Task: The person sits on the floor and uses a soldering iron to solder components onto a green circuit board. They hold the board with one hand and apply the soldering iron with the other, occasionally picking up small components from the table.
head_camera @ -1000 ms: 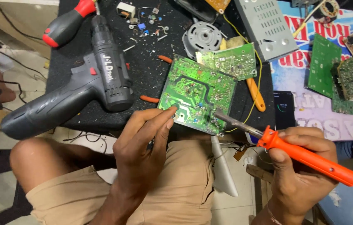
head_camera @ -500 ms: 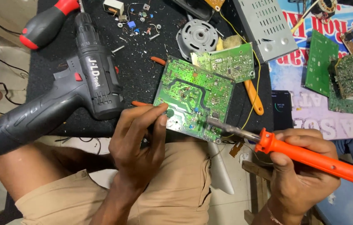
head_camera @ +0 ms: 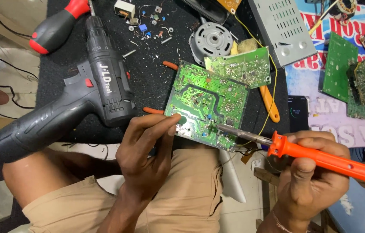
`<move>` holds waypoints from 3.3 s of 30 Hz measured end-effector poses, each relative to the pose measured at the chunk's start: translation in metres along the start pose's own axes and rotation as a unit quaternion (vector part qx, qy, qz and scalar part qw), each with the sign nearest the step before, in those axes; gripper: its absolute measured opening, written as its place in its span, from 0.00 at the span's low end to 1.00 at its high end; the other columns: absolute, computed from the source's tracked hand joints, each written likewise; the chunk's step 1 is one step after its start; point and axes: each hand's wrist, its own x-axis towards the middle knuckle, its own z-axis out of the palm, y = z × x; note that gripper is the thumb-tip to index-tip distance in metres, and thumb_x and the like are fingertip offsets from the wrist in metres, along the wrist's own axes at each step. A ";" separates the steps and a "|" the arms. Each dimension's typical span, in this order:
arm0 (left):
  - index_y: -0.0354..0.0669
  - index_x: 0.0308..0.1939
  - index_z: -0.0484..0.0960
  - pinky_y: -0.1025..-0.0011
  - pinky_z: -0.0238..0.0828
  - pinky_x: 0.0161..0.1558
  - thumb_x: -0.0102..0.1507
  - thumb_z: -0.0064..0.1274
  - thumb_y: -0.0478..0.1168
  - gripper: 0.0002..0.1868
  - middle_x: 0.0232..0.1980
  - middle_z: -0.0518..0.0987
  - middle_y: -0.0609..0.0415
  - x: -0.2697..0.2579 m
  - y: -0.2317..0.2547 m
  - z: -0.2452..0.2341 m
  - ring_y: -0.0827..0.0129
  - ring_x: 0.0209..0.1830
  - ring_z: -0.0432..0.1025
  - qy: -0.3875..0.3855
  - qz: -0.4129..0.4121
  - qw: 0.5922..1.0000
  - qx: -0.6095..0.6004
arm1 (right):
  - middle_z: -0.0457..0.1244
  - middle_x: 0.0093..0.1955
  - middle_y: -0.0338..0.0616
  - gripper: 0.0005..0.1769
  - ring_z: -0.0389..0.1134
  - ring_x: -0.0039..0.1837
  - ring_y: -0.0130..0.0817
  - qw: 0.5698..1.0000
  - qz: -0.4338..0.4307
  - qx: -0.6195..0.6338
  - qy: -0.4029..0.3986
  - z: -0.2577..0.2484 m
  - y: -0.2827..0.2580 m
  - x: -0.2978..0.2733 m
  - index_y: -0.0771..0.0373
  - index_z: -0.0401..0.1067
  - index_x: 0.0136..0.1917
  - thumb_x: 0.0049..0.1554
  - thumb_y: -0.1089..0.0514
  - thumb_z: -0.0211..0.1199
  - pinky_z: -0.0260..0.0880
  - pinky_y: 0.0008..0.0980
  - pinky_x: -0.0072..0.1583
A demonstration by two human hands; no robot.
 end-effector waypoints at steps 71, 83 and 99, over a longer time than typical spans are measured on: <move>0.37 0.47 0.84 0.71 0.79 0.47 0.66 0.57 0.29 0.06 0.43 0.83 0.50 -0.006 -0.012 -0.021 0.64 0.40 0.79 0.026 -0.047 0.999 -0.002 | 0.56 0.51 0.59 0.15 0.64 0.48 0.42 0.986 -0.041 0.003 -0.163 0.077 -0.040 0.045 0.69 0.57 0.54 0.68 0.56 0.56 0.68 0.28 0.42; 0.40 0.46 0.85 0.72 0.78 0.47 0.66 0.59 0.31 0.06 0.44 0.84 0.53 -0.007 -0.013 -0.021 0.67 0.41 0.80 0.027 -0.046 0.998 0.016 | 0.58 0.51 0.60 0.12 0.61 0.38 0.36 0.986 -0.026 -0.006 -0.164 0.077 -0.038 0.046 0.69 0.59 0.54 0.70 0.58 0.56 0.68 0.30 0.47; 0.39 0.46 0.86 0.72 0.78 0.48 0.66 0.59 0.31 0.06 0.45 0.84 0.53 -0.006 -0.013 -0.024 0.67 0.41 0.80 0.025 -0.046 0.999 0.006 | 0.58 0.50 0.62 0.16 0.65 0.52 0.46 0.985 -0.060 -0.037 -0.157 0.069 -0.049 0.038 0.71 0.57 0.55 0.69 0.55 0.57 0.72 0.33 0.47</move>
